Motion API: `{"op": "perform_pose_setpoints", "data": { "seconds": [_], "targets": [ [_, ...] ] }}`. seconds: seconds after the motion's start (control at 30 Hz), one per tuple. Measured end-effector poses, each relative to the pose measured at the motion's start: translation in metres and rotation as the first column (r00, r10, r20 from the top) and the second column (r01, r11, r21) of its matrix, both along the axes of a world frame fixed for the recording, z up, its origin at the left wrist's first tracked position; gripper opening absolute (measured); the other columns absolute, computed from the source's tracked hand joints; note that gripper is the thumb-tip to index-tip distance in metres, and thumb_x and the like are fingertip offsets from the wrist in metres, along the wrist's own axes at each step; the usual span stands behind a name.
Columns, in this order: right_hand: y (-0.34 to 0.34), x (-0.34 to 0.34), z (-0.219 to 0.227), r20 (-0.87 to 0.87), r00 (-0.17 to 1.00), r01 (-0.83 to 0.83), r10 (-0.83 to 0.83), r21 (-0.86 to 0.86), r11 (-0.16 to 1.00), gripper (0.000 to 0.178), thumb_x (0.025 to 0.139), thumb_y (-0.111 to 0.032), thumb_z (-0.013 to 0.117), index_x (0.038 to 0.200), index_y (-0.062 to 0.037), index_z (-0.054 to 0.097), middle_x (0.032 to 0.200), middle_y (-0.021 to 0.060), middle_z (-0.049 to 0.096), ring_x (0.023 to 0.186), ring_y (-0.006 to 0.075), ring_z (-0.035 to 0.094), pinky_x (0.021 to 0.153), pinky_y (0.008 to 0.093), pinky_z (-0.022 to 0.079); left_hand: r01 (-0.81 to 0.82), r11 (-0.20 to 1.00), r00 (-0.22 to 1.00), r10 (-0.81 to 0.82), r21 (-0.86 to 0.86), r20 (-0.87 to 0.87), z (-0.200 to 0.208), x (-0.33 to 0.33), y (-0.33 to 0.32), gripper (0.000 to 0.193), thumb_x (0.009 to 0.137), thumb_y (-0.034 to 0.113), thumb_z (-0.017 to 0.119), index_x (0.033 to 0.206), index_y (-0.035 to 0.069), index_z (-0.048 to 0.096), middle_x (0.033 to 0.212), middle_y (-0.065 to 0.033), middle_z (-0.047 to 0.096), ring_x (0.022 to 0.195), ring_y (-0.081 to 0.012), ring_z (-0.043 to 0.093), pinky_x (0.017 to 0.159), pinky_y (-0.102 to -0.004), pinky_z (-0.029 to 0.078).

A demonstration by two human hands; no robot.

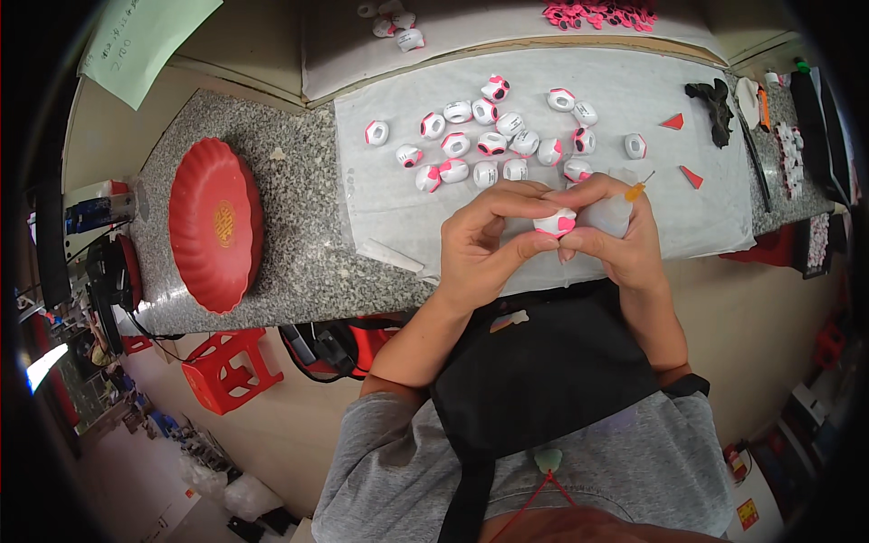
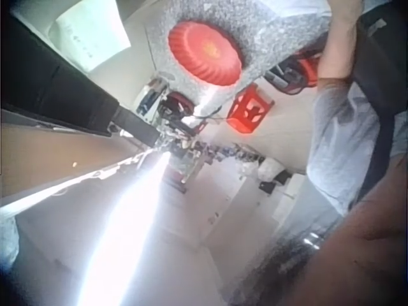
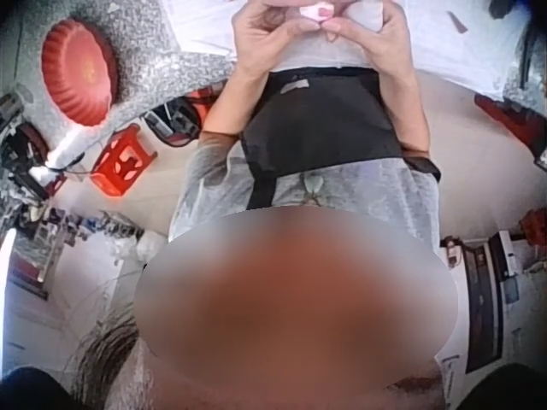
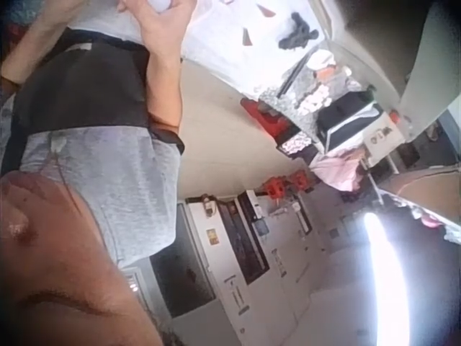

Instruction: Applying glue to toy components and attaching small bows to white cat heads.

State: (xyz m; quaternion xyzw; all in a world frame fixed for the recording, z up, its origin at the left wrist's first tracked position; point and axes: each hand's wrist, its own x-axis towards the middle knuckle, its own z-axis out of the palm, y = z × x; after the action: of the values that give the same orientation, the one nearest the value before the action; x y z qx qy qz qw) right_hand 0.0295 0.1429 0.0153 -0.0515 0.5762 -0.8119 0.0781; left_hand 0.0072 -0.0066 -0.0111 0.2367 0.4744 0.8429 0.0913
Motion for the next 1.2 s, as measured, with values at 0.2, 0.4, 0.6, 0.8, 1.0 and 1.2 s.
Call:
{"op": "perform_pose_setpoints", "data": {
  "seconds": [0.2,0.4,0.6,0.8,1.0,1.2],
  "targets": [
    [-0.004,0.001,0.001,0.018,0.998,0.055,-0.056,0.028,0.998,0.029,0.062,0.002,0.06,0.089,0.0061,0.05,0.073,0.0099,0.053,0.055,0.013,0.052,0.049,0.0229,0.042,0.029,1.0,0.995,-0.029,0.006,0.097,0.003,0.0,-0.001,0.023,0.069,-0.003,0.057,0.09,-0.003,0.05,0.091,-0.0128,0.053,0.09,-0.0192,0.05,0.079,-0.0307,0.038],
    [-0.01,0.001,0.01,0.023,0.995,0.096,-0.098,0.062,0.993,0.027,0.064,0.001,0.061,0.091,0.0023,0.053,0.069,0.0046,0.052,0.059,0.0088,0.049,0.053,0.0201,0.04,0.069,0.994,0.972,-0.086,0.088,0.218,0.004,-0.001,0.0,0.021,0.072,-0.002,0.054,0.092,-0.004,0.048,0.091,-0.0128,0.053,0.085,-0.0153,0.051,0.077,-0.0279,0.041],
    [-0.007,0.005,0.002,0.049,0.993,0.109,-0.11,0.023,0.994,0.026,0.064,0.001,0.061,0.089,0.0023,0.054,0.069,0.006,0.052,0.056,0.0097,0.049,0.051,0.0203,0.041,0.066,0.996,0.981,-0.075,0.056,0.176,0.008,0.003,0.001,0.021,0.073,-0.001,0.053,0.093,-0.005,0.048,0.093,-0.014,0.052,0.083,-0.0146,0.051,0.073,-0.0266,0.042],
    [-0.001,0.004,-0.001,0.089,0.992,0.096,-0.092,-0.048,0.994,0.023,0.062,0.001,0.06,0.083,0.0033,0.05,0.073,0.0109,0.052,0.054,0.0153,0.051,0.047,0.0251,0.042,0.065,0.998,0.976,-0.063,-0.003,0.208,0.012,0.005,0.002,0.021,0.072,0.0,0.054,0.093,-0.003,0.05,0.094,-0.0121,0.052,0.085,-0.0155,0.05,0.075,-0.0269,0.041],
    [-0.002,0.002,0.0,0.06,0.997,0.062,-0.053,-0.158,0.986,0.021,0.064,0.0,0.06,0.084,0.0028,0.055,0.063,0.0061,0.05,0.053,0.0127,0.05,0.05,0.0227,0.04,0.173,0.96,0.984,-0.158,-0.221,0.087,0.027,-0.011,-0.009,0.021,0.069,-0.004,0.056,0.089,0.0,0.051,0.097,-0.0136,0.05,0.091,-0.018,0.049,0.079,-0.0298,0.04],
    [0.01,-0.017,-0.002,-0.242,0.942,0.331,-0.233,0.553,0.765,0.023,0.066,-0.002,0.059,0.088,-0.0018,0.054,0.068,0.0019,0.052,0.063,0.0101,0.05,0.059,0.0208,0.039,-0.394,0.571,0.873,-0.015,-0.721,-0.488,0.04,-0.108,-0.031,0.024,0.069,0.009,0.056,0.093,0.005,0.055,0.094,-0.005,0.054,0.089,-0.0165,0.05,0.078,-0.0269,0.037]
  ]
}}
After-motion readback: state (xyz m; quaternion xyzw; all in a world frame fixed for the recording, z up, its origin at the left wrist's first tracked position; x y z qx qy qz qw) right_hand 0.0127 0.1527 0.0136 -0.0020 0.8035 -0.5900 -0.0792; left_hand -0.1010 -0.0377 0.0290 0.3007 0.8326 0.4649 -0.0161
